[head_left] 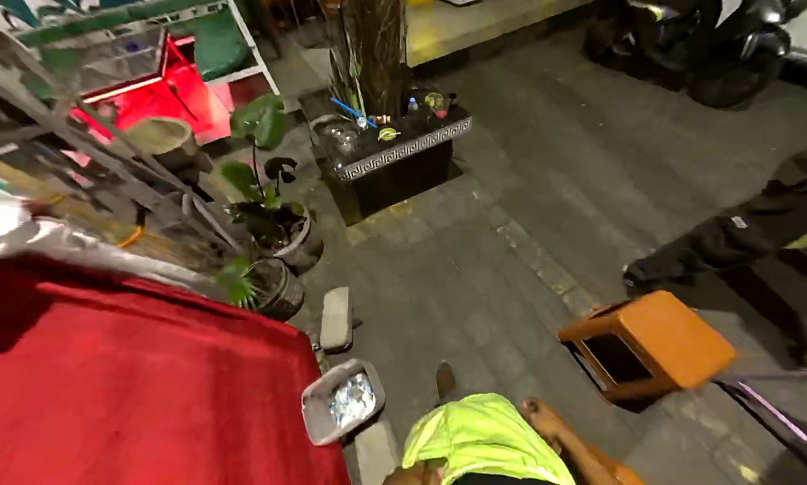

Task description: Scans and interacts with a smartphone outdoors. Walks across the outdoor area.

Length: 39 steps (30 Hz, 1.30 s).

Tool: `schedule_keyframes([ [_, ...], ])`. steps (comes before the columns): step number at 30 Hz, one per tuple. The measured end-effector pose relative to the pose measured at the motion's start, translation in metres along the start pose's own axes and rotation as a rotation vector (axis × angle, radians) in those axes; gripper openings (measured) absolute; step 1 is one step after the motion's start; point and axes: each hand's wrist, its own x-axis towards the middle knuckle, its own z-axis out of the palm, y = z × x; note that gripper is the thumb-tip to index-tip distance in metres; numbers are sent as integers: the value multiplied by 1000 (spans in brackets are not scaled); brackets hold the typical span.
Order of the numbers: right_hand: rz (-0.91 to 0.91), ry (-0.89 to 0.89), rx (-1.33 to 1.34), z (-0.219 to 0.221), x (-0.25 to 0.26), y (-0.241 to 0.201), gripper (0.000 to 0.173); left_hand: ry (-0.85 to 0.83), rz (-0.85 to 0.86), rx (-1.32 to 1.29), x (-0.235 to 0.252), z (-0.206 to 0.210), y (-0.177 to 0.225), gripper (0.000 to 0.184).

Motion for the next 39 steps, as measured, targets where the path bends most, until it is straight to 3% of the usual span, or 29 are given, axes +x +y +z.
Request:
schedule_keyframes([
  [3, 0, -52, -30, -59, 58, -160, 45, 96, 82, -97, 25, -85, 43, 48],
  [8, -200, -61, 42, -136, 158, -422, 39, 118, 13, 155, 106, -238, 99, 54],
  [15, -275, -117, -27, -204, 325, -690, 37, 209, 23, 65, 234, -494, 111, 68],
  [18, -298, -60, -63, -239, 381, -802, 37, 195, 48, -67, 276, -587, 108, 53],
  [22, -380, 13, -211, -279, 471, -929, 38, -13, -170, -90, 255, -712, 156, 47],
  [25, -448, 117, -370, -309, 551, -1024, 39, 215, -206, -207, 289, -743, 143, 41],
  [28, -383, 192, -634, -331, 627, -1100, 44, 574, -278, -360, 341, -723, 119, 33],
  [32, -298, 172, -901, -341, 702, -1156, 43, 801, -329, -595, 369, -734, 180, 22],
  [36, -210, 77, -1048, -349, 747, -1161, 52, 950, -430, -754, 383, -743, 240, 17],
  [39, -326, 49, -1105, -363, 757, -1142, 44, 916, -538, -907, 393, -747, 266, 20],
])
